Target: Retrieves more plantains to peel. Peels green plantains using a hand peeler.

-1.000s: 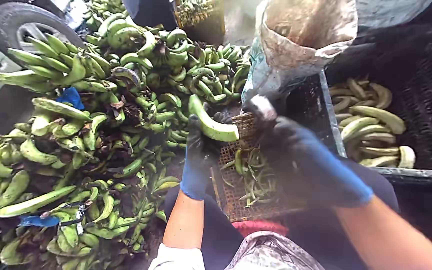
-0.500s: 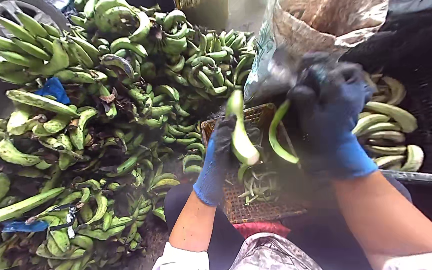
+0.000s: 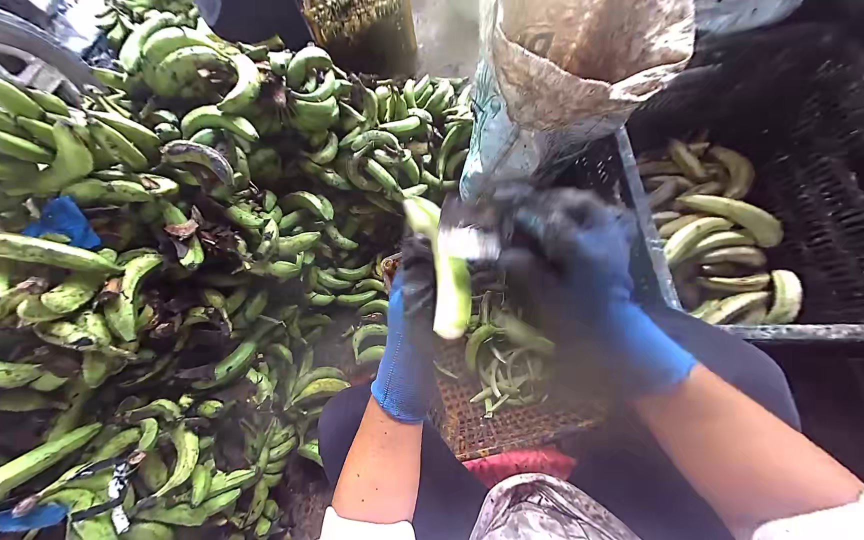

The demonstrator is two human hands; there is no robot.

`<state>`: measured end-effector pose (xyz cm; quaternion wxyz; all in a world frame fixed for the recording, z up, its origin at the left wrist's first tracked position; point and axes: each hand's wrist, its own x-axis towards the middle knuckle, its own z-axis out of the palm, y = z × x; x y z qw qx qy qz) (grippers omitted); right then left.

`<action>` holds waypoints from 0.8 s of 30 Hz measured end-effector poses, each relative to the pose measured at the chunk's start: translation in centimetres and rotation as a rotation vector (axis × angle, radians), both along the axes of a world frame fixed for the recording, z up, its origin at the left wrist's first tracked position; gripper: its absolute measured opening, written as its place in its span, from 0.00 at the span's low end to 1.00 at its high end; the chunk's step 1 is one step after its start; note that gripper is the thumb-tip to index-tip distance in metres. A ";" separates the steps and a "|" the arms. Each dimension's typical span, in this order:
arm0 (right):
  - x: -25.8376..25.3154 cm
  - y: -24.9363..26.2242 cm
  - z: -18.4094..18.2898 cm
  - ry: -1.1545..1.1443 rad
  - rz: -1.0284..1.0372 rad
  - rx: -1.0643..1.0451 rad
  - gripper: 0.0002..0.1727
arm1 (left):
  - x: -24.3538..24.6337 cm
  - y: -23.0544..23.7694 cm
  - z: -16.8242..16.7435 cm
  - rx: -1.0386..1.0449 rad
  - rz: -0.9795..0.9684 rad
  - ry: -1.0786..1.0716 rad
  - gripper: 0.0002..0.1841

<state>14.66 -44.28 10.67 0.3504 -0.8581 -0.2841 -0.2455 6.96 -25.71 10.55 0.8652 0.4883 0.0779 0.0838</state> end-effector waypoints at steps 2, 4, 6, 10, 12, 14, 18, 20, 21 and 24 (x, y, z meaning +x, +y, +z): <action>-2.6 0.1 -0.8 -0.068 0.173 0.002 0.28 | 1.1 0.0 0.4 -0.062 0.227 -0.182 0.22; -2.9 0.3 -0.7 -0.091 0.241 0.012 0.26 | 0.5 -0.3 0.6 -0.016 0.297 -0.229 0.23; -0.9 0.2 0.0 -0.089 0.236 0.019 0.25 | -1.4 -0.1 0.4 0.086 0.112 -0.119 0.18; 3.5 -0.4 0.3 -0.043 0.035 0.008 0.29 | -2.6 2.3 0.8 0.315 -0.400 0.114 0.21; 3.6 -0.7 0.2 0.039 -0.034 -0.010 0.34 | -2.7 2.5 0.4 0.296 -0.406 0.104 0.23; 1.2 -0.3 0.2 0.029 -0.004 -0.014 0.32 | -2.0 1.6 0.5 0.180 -0.193 0.031 0.20; -2.8 0.7 -0.8 -0.233 0.147 0.042 0.27 | 0.0 -0.9 2.2 -0.078 0.239 -0.286 0.23; -1.4 0.8 -0.3 -0.220 0.177 0.057 0.27 | -0.6 -0.7 1.9 -0.039 0.176 -0.292 0.21; -0.1 0.7 0.1 -0.159 0.190 0.054 0.28 | -1.5 -0.1 1.5 0.037 0.068 -0.228 0.19; 3.8 -0.2 0.5 0.098 0.190 -0.007 0.34 | -2.0 2.6 1.1 0.375 -0.322 0.027 0.20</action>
